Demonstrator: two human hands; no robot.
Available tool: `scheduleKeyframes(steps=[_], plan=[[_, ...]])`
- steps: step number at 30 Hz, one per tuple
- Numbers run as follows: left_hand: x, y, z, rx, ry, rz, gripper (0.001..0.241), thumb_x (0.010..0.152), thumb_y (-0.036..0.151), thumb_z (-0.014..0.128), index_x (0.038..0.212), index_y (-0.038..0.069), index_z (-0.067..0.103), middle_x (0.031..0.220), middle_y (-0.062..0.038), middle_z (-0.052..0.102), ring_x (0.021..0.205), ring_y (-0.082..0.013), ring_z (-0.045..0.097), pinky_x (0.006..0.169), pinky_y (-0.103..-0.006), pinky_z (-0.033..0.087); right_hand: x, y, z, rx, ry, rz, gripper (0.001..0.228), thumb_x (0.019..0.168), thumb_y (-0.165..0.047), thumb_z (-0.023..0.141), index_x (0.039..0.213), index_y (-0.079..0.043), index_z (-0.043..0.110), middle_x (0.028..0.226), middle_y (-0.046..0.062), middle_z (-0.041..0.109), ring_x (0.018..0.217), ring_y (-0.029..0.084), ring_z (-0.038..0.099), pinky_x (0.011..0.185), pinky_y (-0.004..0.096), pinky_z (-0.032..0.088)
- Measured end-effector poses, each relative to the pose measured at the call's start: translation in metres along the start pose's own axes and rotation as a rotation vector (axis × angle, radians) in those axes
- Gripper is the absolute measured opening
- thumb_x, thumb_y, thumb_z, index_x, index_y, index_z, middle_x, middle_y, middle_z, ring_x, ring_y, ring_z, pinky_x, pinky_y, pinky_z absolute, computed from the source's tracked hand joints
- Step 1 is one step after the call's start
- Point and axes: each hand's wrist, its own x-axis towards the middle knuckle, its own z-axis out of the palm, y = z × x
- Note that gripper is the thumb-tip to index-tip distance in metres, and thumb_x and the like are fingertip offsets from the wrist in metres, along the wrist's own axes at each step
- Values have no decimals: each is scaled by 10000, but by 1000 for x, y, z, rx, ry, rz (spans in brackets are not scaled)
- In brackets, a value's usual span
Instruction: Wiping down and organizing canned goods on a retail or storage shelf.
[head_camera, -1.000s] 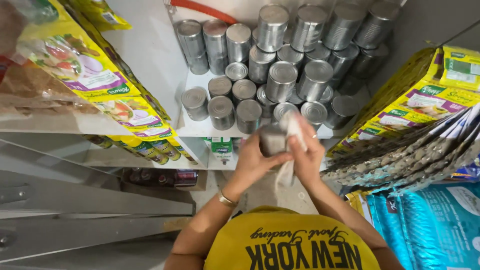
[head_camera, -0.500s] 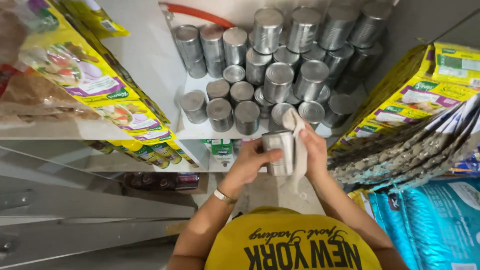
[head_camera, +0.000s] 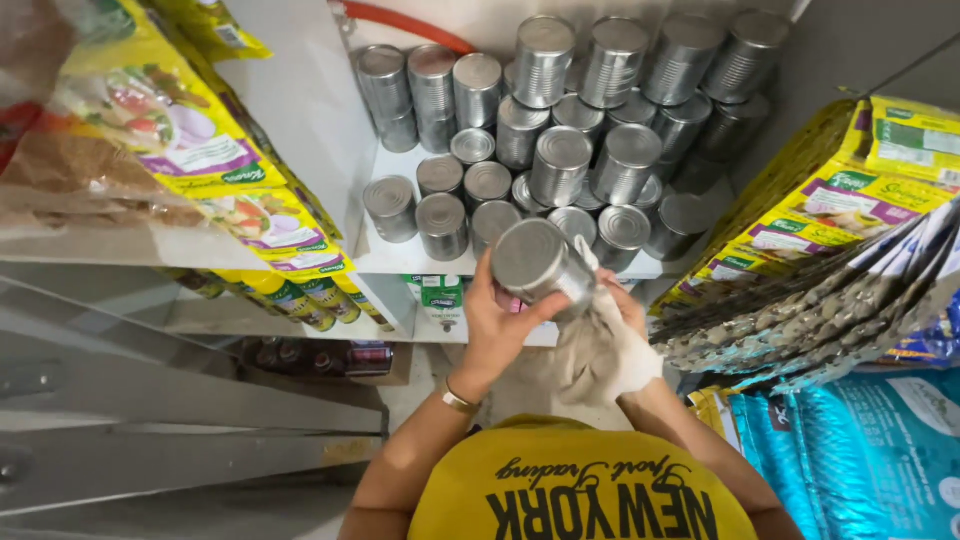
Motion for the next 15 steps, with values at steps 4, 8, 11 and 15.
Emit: scheduleKeyframes(steps=[4,8,11,15], plan=[[-3,3,0,55,-20,40,914,760,207,941,1469,-41,420,1346,-137,626,1225,-221,643,1056,-361,533,-6,-21,16,-923,132,-268,359,1022,-172,524,1322,0,620,1269,74,668,1134,130,622,987,277,494],[6,26,-8,517,-6,301,953,715,296,964,1444,-39,449,1349,-203,619,1251,-331,642,1087,-423,507,1,-40,-32,-917,134,-187,348,887,-60,610,1225,9,658,1156,95,704,1024,173,663,898,303,535],[-2,29,-19,654,-16,372,936,694,252,955,1439,-20,459,1386,-238,583,1288,-391,588,1113,-455,477,-4,-47,-53,-911,142,-102,366,787,21,679,1152,14,686,1071,110,732,941,204,695,831,322,567],[-1,27,-16,772,-85,425,932,664,181,944,1439,-7,462,1417,-224,569,1297,-414,548,1113,-476,468,-20,-69,114,-924,327,-367,131,1017,-81,722,1100,13,684,959,125,727,882,201,635,784,337,507]])
